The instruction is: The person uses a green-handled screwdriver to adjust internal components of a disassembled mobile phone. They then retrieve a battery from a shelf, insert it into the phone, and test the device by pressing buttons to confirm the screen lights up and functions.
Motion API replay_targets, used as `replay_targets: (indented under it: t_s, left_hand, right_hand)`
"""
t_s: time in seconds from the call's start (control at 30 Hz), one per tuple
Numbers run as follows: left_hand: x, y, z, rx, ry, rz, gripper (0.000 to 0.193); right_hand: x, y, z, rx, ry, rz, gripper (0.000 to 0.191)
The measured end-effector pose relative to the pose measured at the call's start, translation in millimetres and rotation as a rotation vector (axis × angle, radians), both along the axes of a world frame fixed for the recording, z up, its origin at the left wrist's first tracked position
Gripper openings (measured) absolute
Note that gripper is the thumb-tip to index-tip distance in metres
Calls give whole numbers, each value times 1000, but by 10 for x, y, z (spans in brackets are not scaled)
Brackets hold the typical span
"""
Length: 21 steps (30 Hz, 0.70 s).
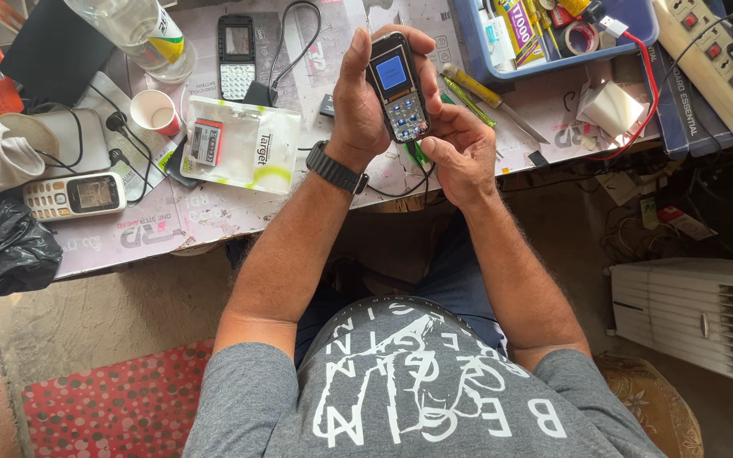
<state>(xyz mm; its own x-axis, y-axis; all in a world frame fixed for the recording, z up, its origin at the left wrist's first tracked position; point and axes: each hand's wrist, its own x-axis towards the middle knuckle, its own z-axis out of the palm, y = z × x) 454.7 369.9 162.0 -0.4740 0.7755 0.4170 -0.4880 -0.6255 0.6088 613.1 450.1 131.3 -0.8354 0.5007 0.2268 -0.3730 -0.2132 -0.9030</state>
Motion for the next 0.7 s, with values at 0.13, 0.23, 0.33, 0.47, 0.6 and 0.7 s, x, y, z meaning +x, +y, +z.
replay_targets:
  t_s: [0.13, 0.23, 0.33, 0.47, 0.6, 0.7]
  left_hand:
    - [-3, 3, -4, 2, 4, -1, 70]
    - [-2, 3, -10, 6, -4, -15, 69]
    - [-4, 8, -15, 11, 3, -15, 69]
    - [0, 8, -15, 9, 2, -16, 69]
    - [4, 7, -14, 16, -4, -32, 69]
    - [7, 5, -18, 11, 9, -15, 69]
  right_hand:
    - [-1, 2, 3, 3, -13, -8, 46]
    - [2, 5, 2, -18, -15, 1, 46]
    - [8, 8, -3, -7, -23, 1, 46]
    - [10, 10, -5, -25, -19, 5, 46]
    - [13, 9, -2, -16, -17, 9, 45]
    - [12, 8, -5, -16, -17, 5, 45]
